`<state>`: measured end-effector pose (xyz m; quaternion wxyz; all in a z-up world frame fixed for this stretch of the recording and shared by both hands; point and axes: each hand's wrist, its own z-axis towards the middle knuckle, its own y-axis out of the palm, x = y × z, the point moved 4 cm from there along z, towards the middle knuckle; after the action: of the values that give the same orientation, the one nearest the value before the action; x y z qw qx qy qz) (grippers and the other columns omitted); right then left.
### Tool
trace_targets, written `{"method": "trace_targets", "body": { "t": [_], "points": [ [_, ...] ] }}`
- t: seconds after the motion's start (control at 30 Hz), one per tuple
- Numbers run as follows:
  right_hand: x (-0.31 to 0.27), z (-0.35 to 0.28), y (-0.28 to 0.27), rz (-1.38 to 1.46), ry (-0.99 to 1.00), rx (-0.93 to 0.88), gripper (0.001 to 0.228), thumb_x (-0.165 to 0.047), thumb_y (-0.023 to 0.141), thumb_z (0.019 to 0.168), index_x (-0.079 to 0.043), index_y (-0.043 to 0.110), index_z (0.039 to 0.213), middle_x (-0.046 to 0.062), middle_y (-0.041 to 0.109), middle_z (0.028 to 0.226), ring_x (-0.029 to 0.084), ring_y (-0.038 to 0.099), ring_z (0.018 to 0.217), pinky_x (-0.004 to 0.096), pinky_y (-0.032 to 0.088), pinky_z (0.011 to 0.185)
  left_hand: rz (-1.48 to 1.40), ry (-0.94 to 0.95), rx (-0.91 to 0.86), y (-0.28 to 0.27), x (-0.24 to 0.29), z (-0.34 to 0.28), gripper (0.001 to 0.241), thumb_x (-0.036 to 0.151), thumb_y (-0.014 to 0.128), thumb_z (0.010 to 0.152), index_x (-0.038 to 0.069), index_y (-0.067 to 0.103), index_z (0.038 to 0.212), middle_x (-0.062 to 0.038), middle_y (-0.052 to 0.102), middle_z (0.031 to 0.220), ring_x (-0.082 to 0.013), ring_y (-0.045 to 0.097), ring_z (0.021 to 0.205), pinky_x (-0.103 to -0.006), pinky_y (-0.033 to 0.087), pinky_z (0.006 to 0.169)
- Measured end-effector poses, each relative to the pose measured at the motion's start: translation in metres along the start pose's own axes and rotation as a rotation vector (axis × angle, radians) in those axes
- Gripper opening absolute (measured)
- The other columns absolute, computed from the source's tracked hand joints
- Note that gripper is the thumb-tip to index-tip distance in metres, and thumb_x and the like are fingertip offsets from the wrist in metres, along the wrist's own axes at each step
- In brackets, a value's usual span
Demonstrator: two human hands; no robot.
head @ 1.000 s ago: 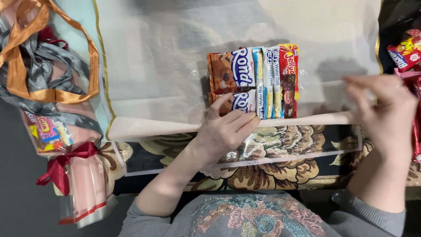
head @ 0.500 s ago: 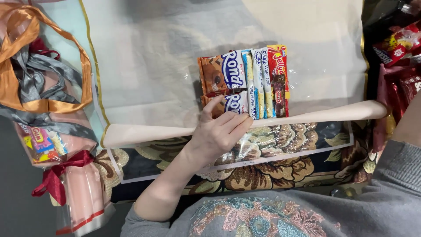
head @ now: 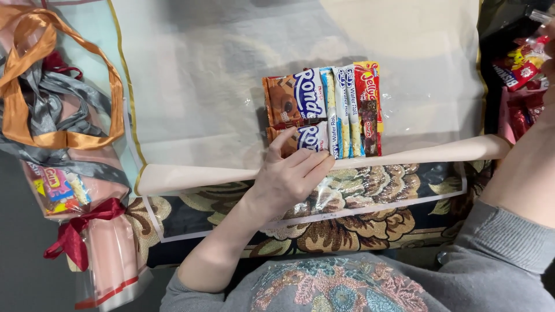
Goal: Arranging snack bars on wrapping paper and folding the paper to create a bouquet.
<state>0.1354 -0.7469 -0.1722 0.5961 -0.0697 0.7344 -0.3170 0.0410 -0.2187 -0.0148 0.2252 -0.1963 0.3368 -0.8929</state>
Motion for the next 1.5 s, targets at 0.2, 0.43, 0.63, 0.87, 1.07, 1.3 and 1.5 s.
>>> {"method": "trace_targets", "body": {
  "t": [0.2, 0.43, 0.63, 0.87, 1.07, 1.3, 1.5],
  "points": [
    [-0.076, -0.031, 0.024, 0.046, 0.325, 0.181, 0.013, -0.048, 0.068, 0.102, -0.036, 0.069, 0.099, -0.023, 0.058, 0.089, -0.007, 0.041, 0.070, 0.014, 0.032, 0.065, 0.012, 0.065, -0.154, -0.004, -0.001, 0.001, 0.020, -0.003, 0.087, 0.092, 0.011, 0.077, 0.102, 0.001, 0.077, 0.100, -0.0113, 0.072, 0.085, -0.0448, 0.026, 0.121],
    [-0.044, -0.012, 0.021, -0.110, 0.000, 0.183, 0.026, -0.050, 0.067, 0.114, -0.025, 0.067, 0.117, -0.009, 0.062, 0.109, 0.009, 0.058, 0.101, 0.031, 0.046, 0.088, 0.005, 0.055, -0.159, -0.004, -0.001, 0.001, 0.021, -0.003, 0.088, 0.092, 0.011, 0.077, 0.102, 0.001, 0.077, 0.100, -0.0116, 0.072, 0.085, -0.0454, 0.026, 0.120],
    [-0.069, -0.039, 0.025, -0.116, 0.017, 0.112, 0.023, -0.045, 0.060, 0.121, -0.023, 0.062, 0.127, -0.002, 0.059, 0.114, 0.012, 0.059, 0.098, 0.025, 0.049, 0.071, 0.005, 0.051, -0.151, -0.002, -0.001, -0.002, 0.020, -0.003, 0.087, 0.092, 0.012, 0.077, 0.102, 0.002, 0.077, 0.101, -0.0111, 0.071, 0.084, -0.0453, 0.025, 0.121],
    [-0.167, -0.142, 0.060, 0.152, -0.173, -0.002, 0.011, -0.012, 0.068, 0.126, -0.007, 0.068, 0.136, 0.004, 0.067, 0.115, 0.009, 0.058, 0.094, 0.021, 0.047, 0.083, -0.011, 0.048, -0.158, 0.002, -0.003, -0.005, 0.028, -0.005, 0.091, 0.087, 0.013, 0.078, 0.105, 0.001, 0.079, 0.099, -0.0132, 0.073, 0.089, -0.0444, 0.025, 0.121],
    [-0.261, -0.241, 0.120, 0.264, -0.014, -0.341, 0.038, -0.003, 0.065, 0.101, -0.001, 0.062, 0.139, 0.007, 0.072, 0.091, 0.008, 0.061, 0.070, 0.019, 0.046, 0.059, -0.055, -0.010, -0.207, -0.006, -0.004, 0.003, 0.026, -0.002, 0.084, 0.094, 0.007, 0.071, 0.113, -0.006, 0.080, 0.105, -0.0154, 0.073, 0.080, -0.0393, 0.032, 0.113],
    [-0.263, -0.272, 0.143, 0.352, 0.020, -0.424, 0.033, 0.000, 0.069, 0.094, -0.006, 0.053, 0.123, 0.006, 0.071, 0.098, 0.014, 0.069, 0.074, 0.024, 0.058, 0.067, 0.008, -0.005, -0.190, -0.009, -0.006, 0.006, 0.013, 0.001, 0.076, 0.099, 0.009, 0.072, 0.109, -0.004, 0.079, 0.101, -0.0143, 0.069, 0.075, -0.0375, 0.033, 0.109],
    [-0.250, -0.268, 0.130, 0.284, 0.094, -0.361, 0.023, 0.000, 0.071, 0.095, -0.006, 0.055, 0.110, 0.009, 0.071, 0.092, 0.013, 0.068, 0.064, 0.021, 0.051, 0.047, 0.039, 0.011, -0.139, -0.009, -0.005, 0.006, 0.011, 0.000, 0.075, 0.099, 0.010, 0.073, 0.101, -0.003, 0.077, 0.095, -0.0135, 0.067, 0.078, -0.0373, 0.033, 0.109]
  ]
}}
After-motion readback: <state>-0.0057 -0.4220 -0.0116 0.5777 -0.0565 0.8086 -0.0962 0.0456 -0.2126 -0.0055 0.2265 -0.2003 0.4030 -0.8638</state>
